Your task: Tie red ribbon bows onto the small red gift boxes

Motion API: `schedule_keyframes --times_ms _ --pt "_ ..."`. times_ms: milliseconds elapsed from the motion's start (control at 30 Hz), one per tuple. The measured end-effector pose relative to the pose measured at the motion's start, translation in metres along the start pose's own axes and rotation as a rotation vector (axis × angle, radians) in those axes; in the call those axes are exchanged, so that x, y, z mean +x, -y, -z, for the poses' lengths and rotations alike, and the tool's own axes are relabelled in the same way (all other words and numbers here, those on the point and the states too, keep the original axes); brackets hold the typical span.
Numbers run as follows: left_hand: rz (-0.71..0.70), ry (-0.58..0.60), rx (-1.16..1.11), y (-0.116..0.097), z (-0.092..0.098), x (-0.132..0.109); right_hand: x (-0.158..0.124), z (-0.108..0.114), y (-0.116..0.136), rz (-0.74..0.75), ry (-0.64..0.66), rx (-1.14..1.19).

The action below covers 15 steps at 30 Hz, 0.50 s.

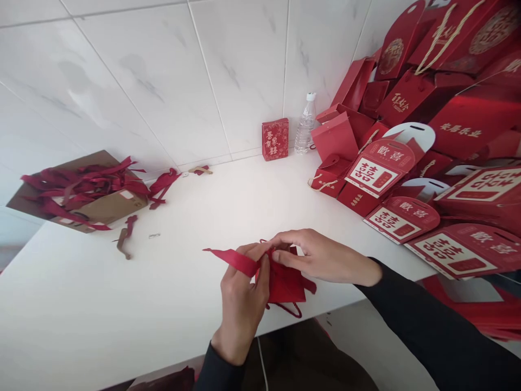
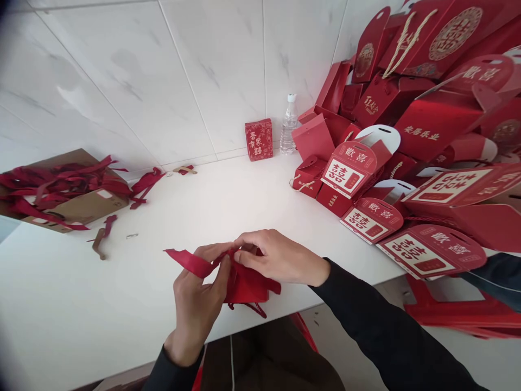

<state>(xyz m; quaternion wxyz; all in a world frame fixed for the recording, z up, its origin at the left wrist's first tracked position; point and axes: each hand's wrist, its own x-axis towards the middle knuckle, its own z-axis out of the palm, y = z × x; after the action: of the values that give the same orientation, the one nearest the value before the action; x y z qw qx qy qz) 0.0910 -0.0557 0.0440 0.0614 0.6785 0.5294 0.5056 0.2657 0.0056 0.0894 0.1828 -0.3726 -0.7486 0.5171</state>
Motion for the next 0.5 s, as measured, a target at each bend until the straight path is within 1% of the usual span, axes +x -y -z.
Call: schedule_keyframes --times_ms 33,100,167,267,367,433,500 --pt "-0.014 -0.037 0.010 0.000 -0.003 -0.002 0.001 0.000 0.000 0.007 0.009 0.021" --pt "0.011 -0.077 0.016 0.000 -0.006 -0.004 0.000 0.001 0.001 0.013 -0.007 0.048" --pt "0.041 -0.071 0.006 0.000 -0.006 -0.005 -0.002 0.001 0.002 0.013 -0.067 0.045" --pt "0.040 -0.042 -0.015 -0.001 -0.004 -0.007 -0.005 0.000 0.005 -0.001 -0.156 0.087" --pt "0.060 -0.037 -0.014 -0.004 -0.002 -0.009 -0.006 0.000 0.006 -0.002 -0.159 0.255" --pt "0.149 -0.033 -0.003 -0.009 0.001 -0.010 -0.008 0.003 0.007 -0.028 -0.149 0.327" --pt "0.271 -0.027 -0.020 -0.014 0.004 -0.012 -0.013 0.007 0.007 -0.072 -0.159 0.294"
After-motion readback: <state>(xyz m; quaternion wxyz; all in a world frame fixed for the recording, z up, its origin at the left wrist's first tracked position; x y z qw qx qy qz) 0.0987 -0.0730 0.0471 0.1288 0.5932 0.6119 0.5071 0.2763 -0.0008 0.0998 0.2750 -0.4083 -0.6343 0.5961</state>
